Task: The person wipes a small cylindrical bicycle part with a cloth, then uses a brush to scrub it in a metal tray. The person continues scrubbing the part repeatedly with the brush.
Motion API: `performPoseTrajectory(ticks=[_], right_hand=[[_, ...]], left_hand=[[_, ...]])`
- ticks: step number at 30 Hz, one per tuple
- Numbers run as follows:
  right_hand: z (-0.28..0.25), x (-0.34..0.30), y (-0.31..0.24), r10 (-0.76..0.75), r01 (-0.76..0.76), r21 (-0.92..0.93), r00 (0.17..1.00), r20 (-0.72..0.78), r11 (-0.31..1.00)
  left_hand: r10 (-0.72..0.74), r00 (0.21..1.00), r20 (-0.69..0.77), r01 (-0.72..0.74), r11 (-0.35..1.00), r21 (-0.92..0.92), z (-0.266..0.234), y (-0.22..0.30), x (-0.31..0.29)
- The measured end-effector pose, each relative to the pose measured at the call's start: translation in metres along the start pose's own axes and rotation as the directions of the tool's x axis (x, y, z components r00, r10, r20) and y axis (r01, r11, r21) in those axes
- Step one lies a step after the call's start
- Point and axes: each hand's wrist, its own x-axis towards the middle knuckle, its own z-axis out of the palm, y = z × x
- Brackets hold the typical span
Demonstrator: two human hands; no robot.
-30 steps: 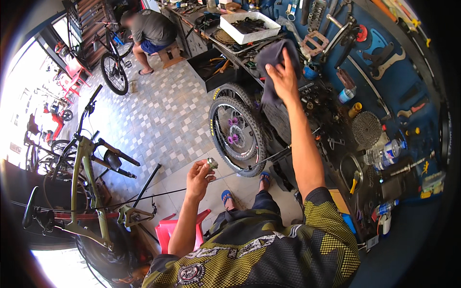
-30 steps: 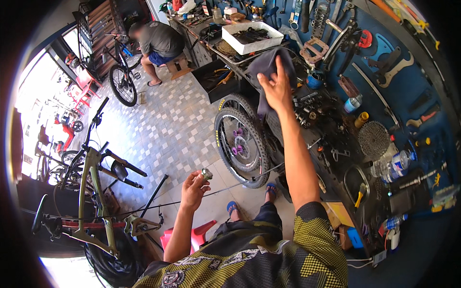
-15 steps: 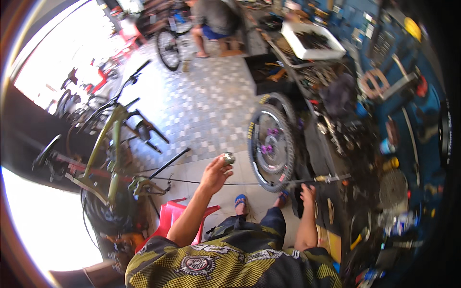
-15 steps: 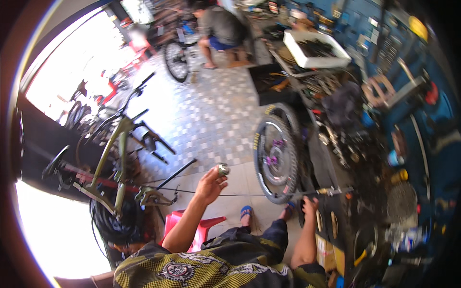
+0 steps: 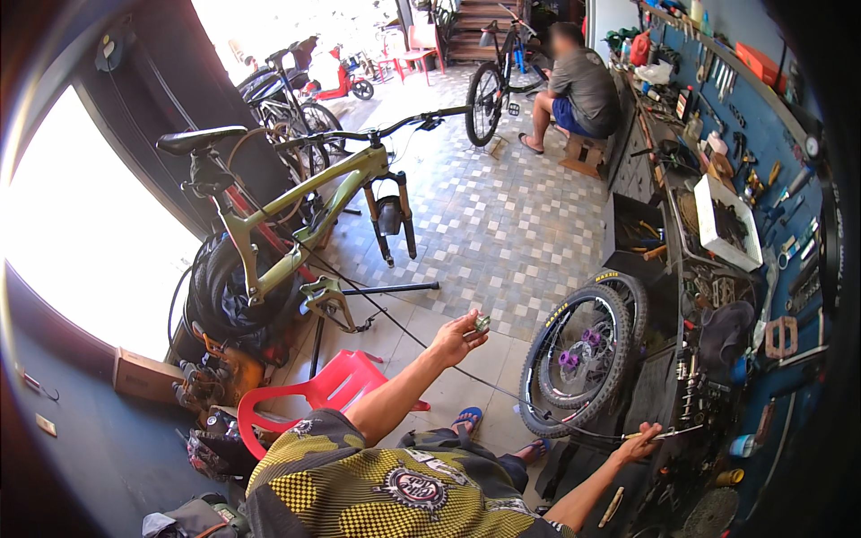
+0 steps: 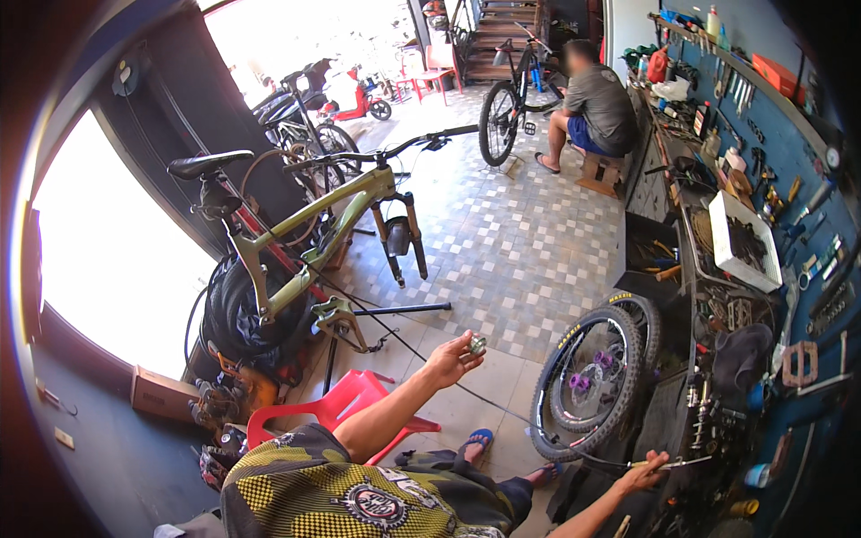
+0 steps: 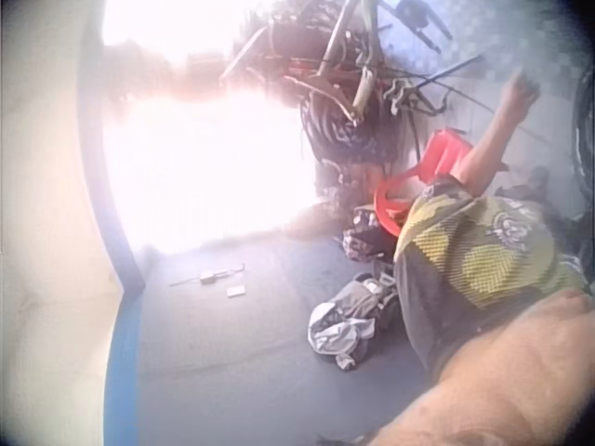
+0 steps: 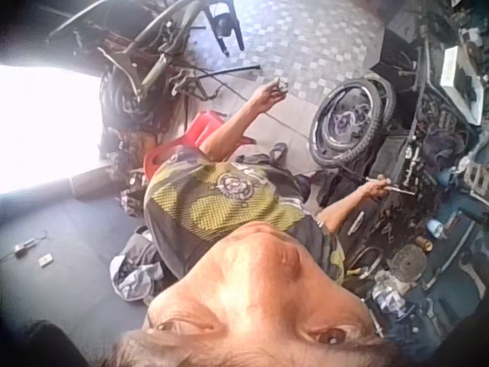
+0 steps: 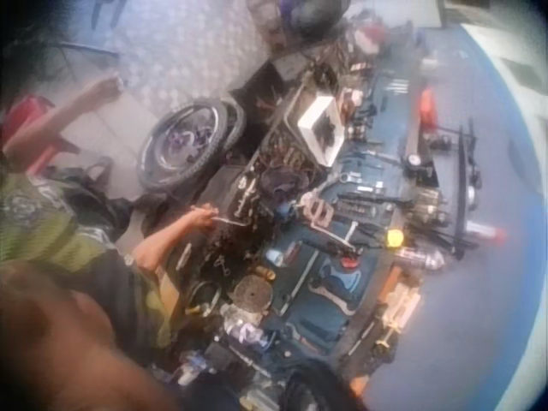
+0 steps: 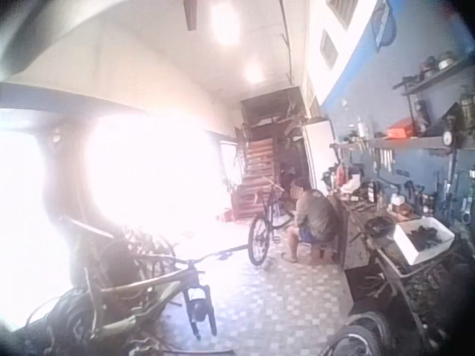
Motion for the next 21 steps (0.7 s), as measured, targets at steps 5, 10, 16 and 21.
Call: performPoseTrajectory(ticks=[5,10,16,21], right_hand=[[0.052,-0.021,-0.087,-0.212,0.269,-0.291,0.954,0.212,0.918],[0.147,-0.131,-0.177,0.294,0.591,-0.616,0.554,0.779,0.520],[0.218,-0.253,-0.159,0.408,0.855,-0.308,0.127,0.904,0.417],[0.262,-0.300,-0.166,0.291,0.888,-0.044,-0.103,0.951,0.457]], left_hand=[[0.056,0.994,-0.092,-0.049,0.996,0.072,-0.050,0.019,0.034],[0.116,0.965,-0.234,-0.086,0.987,0.138,-0.091,0.023,0.082],[0.149,0.961,-0.235,-0.098,0.971,0.217,-0.130,0.027,0.111],[0.098,0.946,-0.308,-0.030,0.976,0.217,-0.137,0.029,0.111]])
